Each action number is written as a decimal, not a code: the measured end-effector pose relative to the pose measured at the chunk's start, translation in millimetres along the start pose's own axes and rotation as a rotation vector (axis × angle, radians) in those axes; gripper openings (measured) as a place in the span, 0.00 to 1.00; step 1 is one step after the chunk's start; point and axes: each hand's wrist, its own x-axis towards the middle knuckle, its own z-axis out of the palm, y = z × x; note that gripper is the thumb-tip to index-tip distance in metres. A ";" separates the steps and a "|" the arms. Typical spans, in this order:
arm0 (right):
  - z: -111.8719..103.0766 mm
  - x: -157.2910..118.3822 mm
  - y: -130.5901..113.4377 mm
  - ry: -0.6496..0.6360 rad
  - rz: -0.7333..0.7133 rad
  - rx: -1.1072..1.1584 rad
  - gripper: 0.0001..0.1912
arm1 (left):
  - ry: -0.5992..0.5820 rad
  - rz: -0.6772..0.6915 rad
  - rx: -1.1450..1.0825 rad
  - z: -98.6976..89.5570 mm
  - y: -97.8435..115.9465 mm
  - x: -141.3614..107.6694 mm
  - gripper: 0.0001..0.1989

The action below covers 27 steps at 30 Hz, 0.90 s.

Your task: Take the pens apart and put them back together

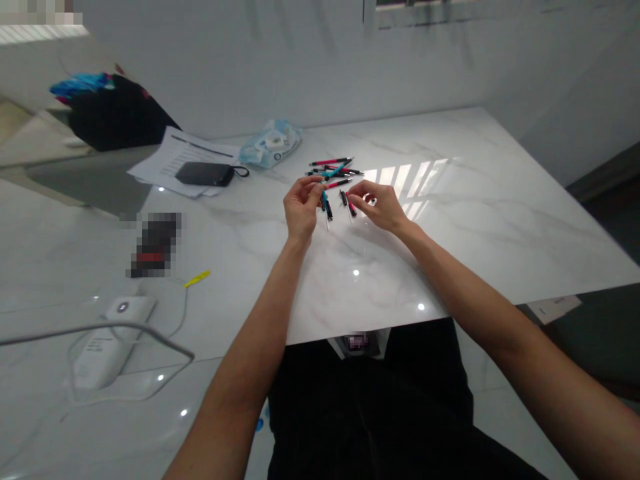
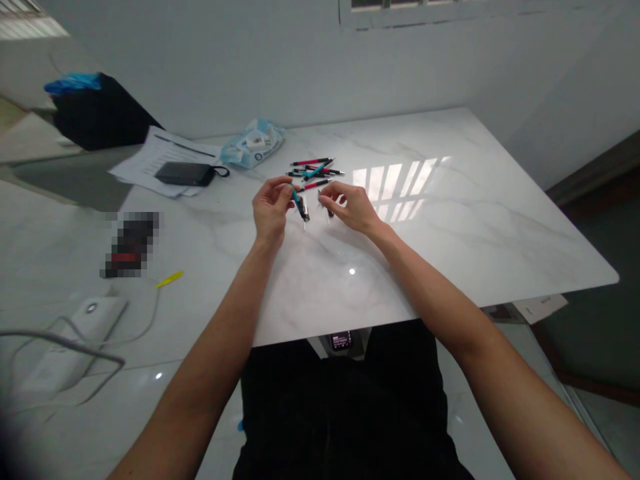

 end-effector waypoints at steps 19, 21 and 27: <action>7.9 -2.2 -8.0 -0.121 0.176 0.364 0.25 | 0.054 -0.117 -0.007 5.6 7.0 -2.6 0.23; 6.9 -0.9 -6.9 -0.091 0.170 0.355 0.25 | 0.060 -0.121 -0.013 5.5 8.4 -2.2 0.23; -4.5 8.5 4.0 0.061 0.168 0.350 0.31 | -0.015 -0.213 -0.005 3.6 10.6 -3.7 0.21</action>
